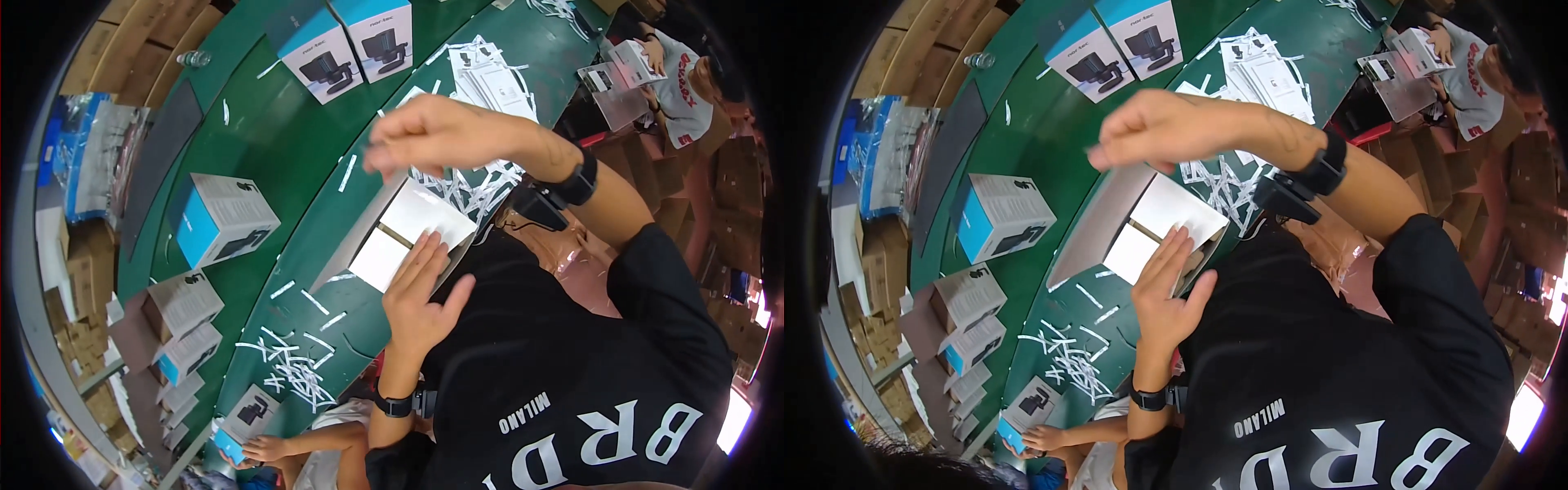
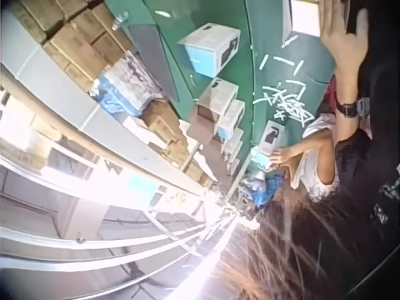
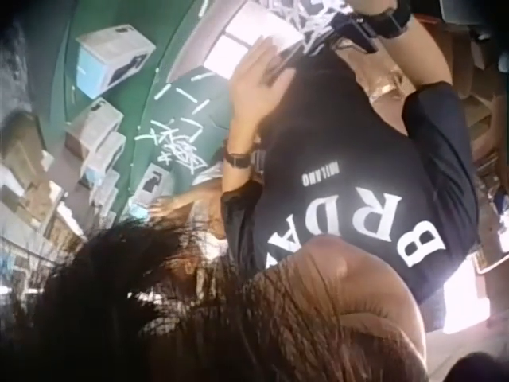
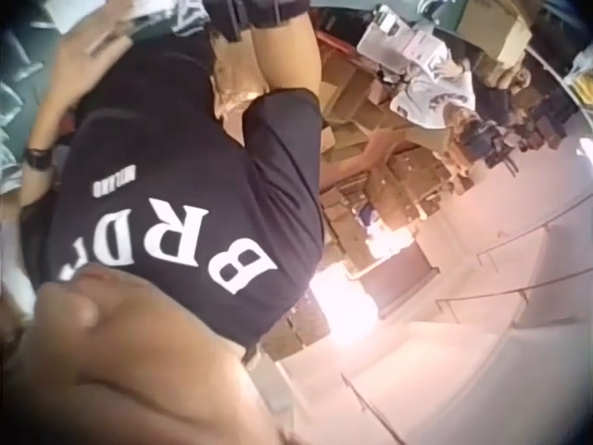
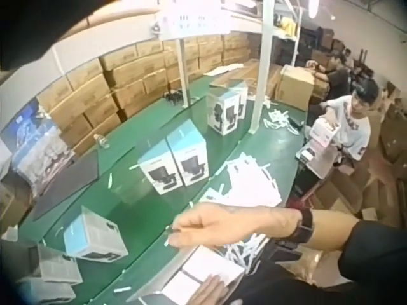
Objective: The person opens a box, removes a manual, and uses a utility knife to cut the plastic wrap from a smaller blue box before placing the manual back inside and closing the box.
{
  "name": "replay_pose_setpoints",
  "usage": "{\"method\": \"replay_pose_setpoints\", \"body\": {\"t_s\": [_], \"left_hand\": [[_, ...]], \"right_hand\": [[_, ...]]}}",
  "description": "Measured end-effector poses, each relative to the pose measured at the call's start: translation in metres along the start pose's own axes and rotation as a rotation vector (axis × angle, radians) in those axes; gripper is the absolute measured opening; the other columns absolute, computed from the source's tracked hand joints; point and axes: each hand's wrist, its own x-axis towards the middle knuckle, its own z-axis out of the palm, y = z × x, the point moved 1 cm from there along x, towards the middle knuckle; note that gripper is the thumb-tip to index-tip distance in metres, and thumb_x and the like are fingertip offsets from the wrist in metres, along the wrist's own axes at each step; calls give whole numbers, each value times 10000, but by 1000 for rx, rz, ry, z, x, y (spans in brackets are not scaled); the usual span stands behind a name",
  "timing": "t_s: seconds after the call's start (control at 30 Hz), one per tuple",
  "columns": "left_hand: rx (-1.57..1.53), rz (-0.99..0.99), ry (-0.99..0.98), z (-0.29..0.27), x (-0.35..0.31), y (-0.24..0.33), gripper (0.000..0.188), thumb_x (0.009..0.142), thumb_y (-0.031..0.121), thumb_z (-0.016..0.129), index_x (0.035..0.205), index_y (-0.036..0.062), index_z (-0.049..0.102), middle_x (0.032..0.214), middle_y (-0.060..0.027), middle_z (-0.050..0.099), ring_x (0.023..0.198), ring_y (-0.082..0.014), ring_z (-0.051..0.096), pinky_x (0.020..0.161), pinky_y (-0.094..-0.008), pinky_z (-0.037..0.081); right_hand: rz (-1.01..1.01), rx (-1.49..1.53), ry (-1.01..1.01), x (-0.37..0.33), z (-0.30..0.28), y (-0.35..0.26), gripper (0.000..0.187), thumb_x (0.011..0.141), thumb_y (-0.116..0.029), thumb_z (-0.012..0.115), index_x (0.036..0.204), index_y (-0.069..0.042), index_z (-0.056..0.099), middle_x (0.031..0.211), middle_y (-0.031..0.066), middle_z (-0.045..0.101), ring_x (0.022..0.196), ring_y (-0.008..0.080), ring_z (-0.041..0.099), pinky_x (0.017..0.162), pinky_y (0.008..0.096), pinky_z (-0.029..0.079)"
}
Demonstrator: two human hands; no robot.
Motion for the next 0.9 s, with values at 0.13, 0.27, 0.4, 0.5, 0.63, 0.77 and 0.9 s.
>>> {"method": "replay_pose_setpoints", "body": {"t_s": [0.13,0.27,0.4,0.5,0.63,0.77,0.9], "left_hand": [[-465,-163,93,-12,-13,5,413,967,215,668,1288,-41,621,1314,-201,666,1205,-345,663,963,-428,550],[-957,-451,195,-1,-29,0,483,1021,227,590,1412,-41,495,1299,-209,648,1138,-345,679,916,-443,568],[-1052,-406,130,20,-21,-1,485,1040,178,542,1455,-45,426,1291,-210,633,1111,-334,681,873,-431,587],[-936,-290,201,32,-16,3,429,1052,141,508,1425,-62,453,1296,-222,624,1114,-332,680,845,-427,600],[-901,-281,302,39,-10,4,456,1054,150,508,1440,-76,417,1322,-235,605,1114,-326,681,853,-421,603],[-933,-278,285,43,-14,-3,461,1054,145,504,1445,-80,408,1324,-238,602,1135,-331,671,879,-443,595],[-888,-270,238,46,-22,-14,527,1056,175,522,1500,-50,350,1378,-224,569,1232,-336,616,1011,-471,534]], "right_hand": [[-393,-289,-23,-54,2,16,387,976,-361,675,1070,12,717,846,74,691,710,181,649,654,308,518],[-411,-402,145,-89,24,19,355,907,-233,746,1139,31,697,940,116,698,782,278,698,715,352,545],[-205,-484,340,-115,42,19,362,878,-121,754,1193,37,674,983,123,704,810,286,710,712,346,546],[-113,-440,410,-126,56,18,345,879,-41,729,1207,42,658,995,122,713,822,252,717,710,332,547],[72,-61,433,-130,71,38,303,920,-28,707,1206,42,636,1018,112,722,870,167,718,737,290,556],[-9,160,479,-126,87,63,278,929,-42,709,1184,35,629,999,129,740,865,133,705,745,292,556],[-83,618,484,-113,110,82,245,949,-57,717,1163,33,642,1015,102,734,900,85,679,747,269,561]]}}
